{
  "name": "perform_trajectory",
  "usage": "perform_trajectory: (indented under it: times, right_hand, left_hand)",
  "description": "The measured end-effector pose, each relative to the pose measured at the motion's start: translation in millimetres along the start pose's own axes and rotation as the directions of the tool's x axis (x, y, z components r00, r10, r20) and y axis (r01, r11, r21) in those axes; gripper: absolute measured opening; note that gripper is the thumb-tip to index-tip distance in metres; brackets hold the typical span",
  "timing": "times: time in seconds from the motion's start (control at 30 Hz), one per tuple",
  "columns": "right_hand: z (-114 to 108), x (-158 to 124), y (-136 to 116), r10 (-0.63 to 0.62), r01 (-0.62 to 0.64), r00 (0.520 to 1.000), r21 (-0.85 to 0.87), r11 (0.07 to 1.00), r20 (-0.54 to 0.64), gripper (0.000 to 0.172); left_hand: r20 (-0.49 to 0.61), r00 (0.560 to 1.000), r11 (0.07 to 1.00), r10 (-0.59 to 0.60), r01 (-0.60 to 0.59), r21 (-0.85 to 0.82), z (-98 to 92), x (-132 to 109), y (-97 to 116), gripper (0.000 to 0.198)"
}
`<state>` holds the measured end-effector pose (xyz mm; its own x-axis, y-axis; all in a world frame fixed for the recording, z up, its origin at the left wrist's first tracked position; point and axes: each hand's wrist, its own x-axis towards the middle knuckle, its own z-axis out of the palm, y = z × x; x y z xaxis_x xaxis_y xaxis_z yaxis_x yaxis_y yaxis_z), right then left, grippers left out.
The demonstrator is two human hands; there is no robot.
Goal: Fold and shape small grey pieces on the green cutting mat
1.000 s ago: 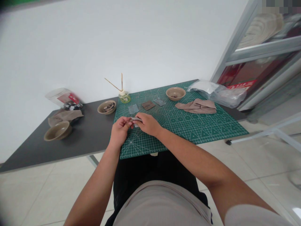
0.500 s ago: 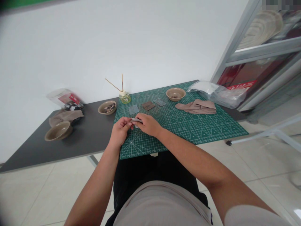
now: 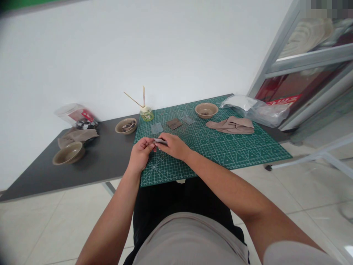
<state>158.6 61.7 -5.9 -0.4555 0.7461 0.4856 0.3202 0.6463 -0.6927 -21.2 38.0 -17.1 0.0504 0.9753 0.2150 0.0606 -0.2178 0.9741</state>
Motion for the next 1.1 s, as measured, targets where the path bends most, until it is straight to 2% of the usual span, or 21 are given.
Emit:
perform_trajectory:
  times: [0.27, 0.6, 0.9, 1.1]
  right_hand:
    - [-1.2, -0.9, -0.6, 0.031, -0.030, 0.998, 0.022, 0.999, -0.047, 0.015]
    - [-1.7, -0.6, -1.7, 0.041, -0.040, 0.999, 0.027, 0.999, -0.035, 0.012]
    - [0.6, 0.3, 2.4, -0.023, 0.024, 0.999, 0.025, 0.999, -0.024, 0.011]
    - [0.0, -0.2, 1.4, -0.006, 0.007, 0.999, 0.035, 0.999, -0.035, 0.012]
  left_hand:
    - [-0.002, 1.000, 1.000, -0.013, 0.013, -0.005, 1.7, -0.1, 2.9, 0.011]
    - [0.009, 1.000, 1.000, -0.023, 0.023, 0.013, 1.4, -0.3, 4.1, 0.010]
    - [0.000, 0.999, 0.999, -0.034, 0.034, 0.033, 1.5, -0.3, 4.9, 0.011]
    - [0.000, 1.000, 0.999, -0.031, 0.031, 0.029, 1.2, -0.7, 3.1, 0.011]
